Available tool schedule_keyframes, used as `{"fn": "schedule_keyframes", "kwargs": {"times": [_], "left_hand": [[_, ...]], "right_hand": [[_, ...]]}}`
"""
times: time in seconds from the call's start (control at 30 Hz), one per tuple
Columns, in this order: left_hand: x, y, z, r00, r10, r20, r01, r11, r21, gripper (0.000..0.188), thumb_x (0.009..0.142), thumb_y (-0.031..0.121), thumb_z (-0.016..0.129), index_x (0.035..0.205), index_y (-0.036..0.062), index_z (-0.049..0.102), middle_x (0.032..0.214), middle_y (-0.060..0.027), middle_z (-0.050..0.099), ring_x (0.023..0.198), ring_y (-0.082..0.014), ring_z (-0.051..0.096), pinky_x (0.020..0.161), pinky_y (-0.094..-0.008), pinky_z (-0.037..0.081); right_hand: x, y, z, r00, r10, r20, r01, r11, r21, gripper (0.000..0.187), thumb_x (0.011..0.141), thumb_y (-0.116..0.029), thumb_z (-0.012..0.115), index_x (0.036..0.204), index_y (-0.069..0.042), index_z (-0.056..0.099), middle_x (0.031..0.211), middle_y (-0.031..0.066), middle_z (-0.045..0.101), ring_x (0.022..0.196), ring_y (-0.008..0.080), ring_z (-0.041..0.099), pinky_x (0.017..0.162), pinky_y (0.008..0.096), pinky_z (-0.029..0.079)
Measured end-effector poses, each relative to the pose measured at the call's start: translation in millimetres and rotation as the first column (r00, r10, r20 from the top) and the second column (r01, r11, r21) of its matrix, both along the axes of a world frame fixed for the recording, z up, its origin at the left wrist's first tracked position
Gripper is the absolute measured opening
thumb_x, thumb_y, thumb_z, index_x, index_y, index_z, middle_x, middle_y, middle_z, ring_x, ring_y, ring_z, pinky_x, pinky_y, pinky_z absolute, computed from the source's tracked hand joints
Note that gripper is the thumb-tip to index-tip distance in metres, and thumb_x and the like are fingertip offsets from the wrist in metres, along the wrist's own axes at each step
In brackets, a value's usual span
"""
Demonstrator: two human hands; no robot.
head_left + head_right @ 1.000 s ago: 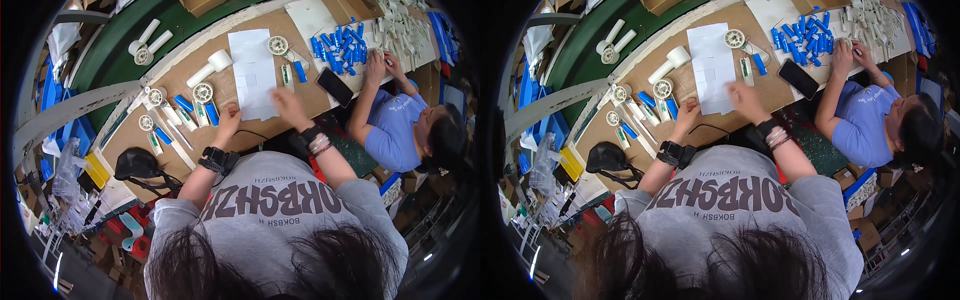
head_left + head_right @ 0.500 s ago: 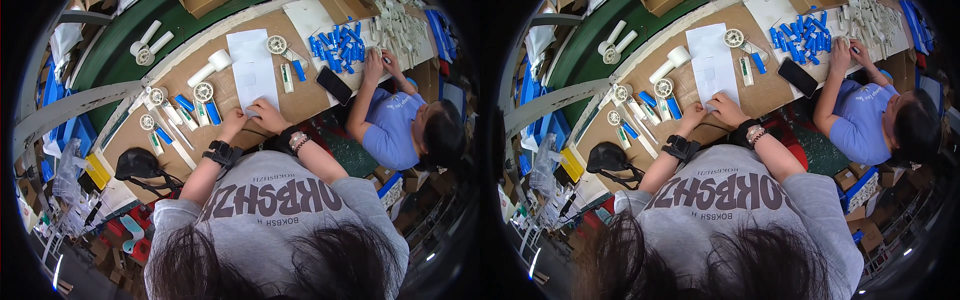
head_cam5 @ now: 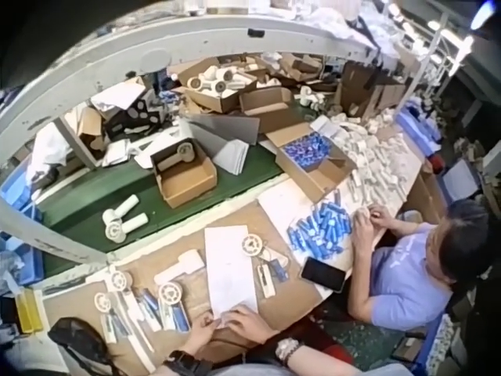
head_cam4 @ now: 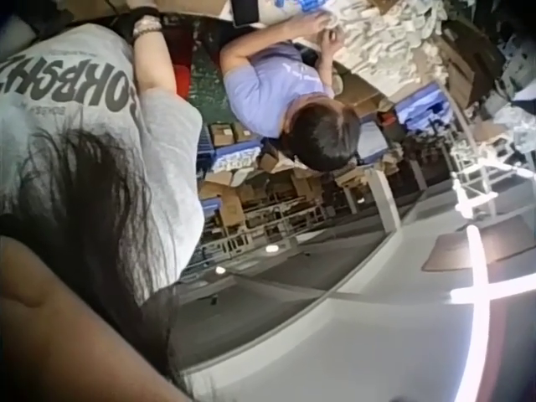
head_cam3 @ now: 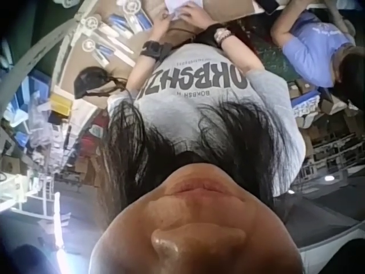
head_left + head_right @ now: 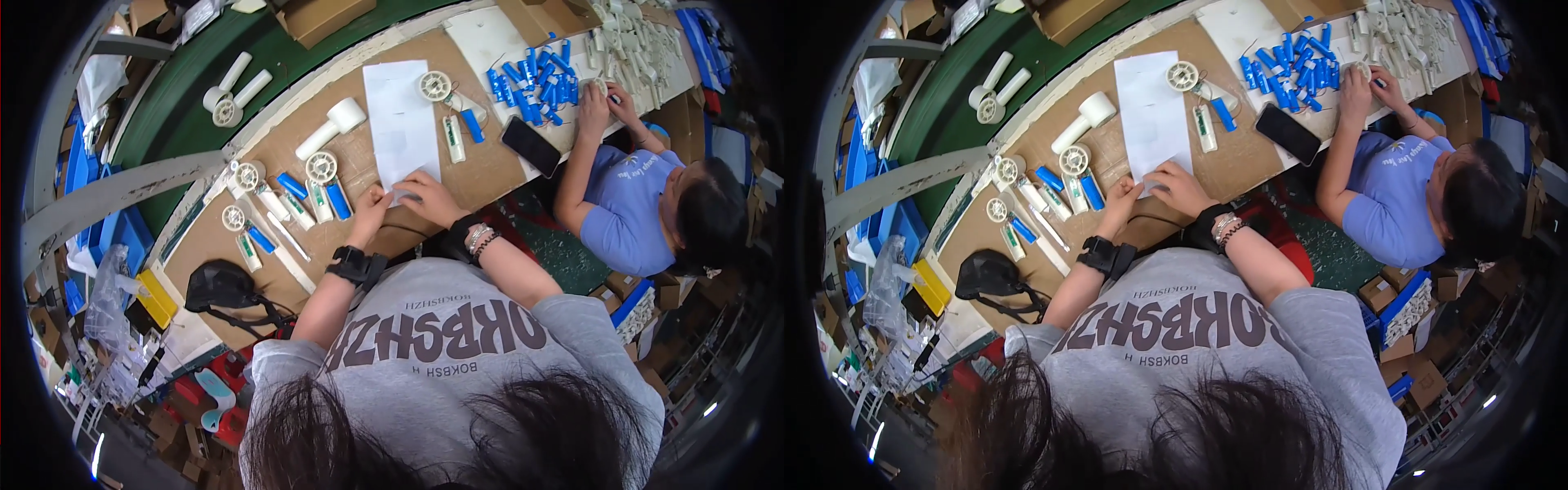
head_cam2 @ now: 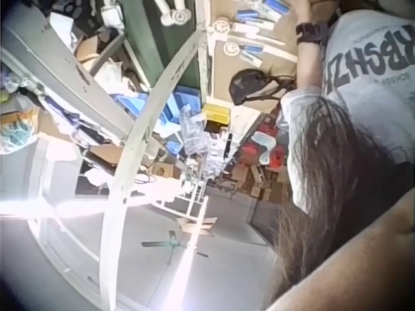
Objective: The person picks up a battery, applies a piece of tape to its side, and presses it down by hand. After repeating this process with several batteries, they set them down and pick up a black bag.
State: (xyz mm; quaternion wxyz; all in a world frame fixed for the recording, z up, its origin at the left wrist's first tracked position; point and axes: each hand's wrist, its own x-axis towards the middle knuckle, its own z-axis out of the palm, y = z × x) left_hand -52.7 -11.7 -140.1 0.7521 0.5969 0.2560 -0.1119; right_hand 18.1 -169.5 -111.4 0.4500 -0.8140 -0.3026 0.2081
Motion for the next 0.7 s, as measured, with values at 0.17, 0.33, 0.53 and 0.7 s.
{"fn": "schedule_keyframes", "kwargs": {"times": [0.17,0.33,0.53,0.7], "left_hand": [[4,-1,14,0.97,0.076,-0.229,-0.124,0.971,-0.204,0.01,0.083,0.007,0.054,0.073,0.0085,0.052,0.071,0.0025,0.054,0.069,-0.0062,0.05,0.063,-0.0212,0.042],[-5,2,-2,0.96,0.138,-0.244,-0.214,0.922,-0.322,0.008,0.083,0.006,0.054,0.075,0.0083,0.053,0.076,0.0002,0.054,0.072,-0.0099,0.052,0.068,-0.0238,0.047],[0,-4,5,0.926,0.145,-0.348,-0.254,0.922,-0.291,0.007,0.084,0.007,0.053,0.077,0.0063,0.052,0.075,-0.0012,0.053,0.073,-0.0108,0.052,0.07,-0.026,0.049],[2,-5,1,0.92,0.181,-0.348,-0.286,0.916,-0.282,0.008,0.084,0.007,0.053,0.076,0.0049,0.051,0.073,-0.0019,0.052,0.072,-0.0109,0.051,0.07,-0.0277,0.05]], "right_hand": [[-2,1,3,1.0,-0.012,-0.012,0.011,0.998,-0.058,0.022,0.076,-0.017,0.056,0.097,-0.011,0.058,0.097,0.0107,0.051,0.095,0.0292,0.05,0.081,0.0362,0.043],[-11,3,1,0.998,-0.017,0.056,0.022,0.996,-0.091,0.02,0.077,-0.018,0.055,0.096,-0.01,0.054,0.097,0.0098,0.05,0.085,0.0301,0.054,0.07,0.0369,0.046],[-12,0,-2,0.993,0.013,0.116,-0.005,0.998,-0.067,0.015,0.079,-0.017,0.054,0.092,-0.008,0.051,0.095,0.0096,0.048,0.077,0.031,0.055,0.062,0.0384,0.046],[-17,5,0,0.995,0.041,0.092,-0.026,0.987,-0.157,0.014,0.082,-0.019,0.052,0.091,-0.008,0.051,0.096,0.009,0.049,0.074,0.0308,0.055,0.061,0.0368,0.047]]}}
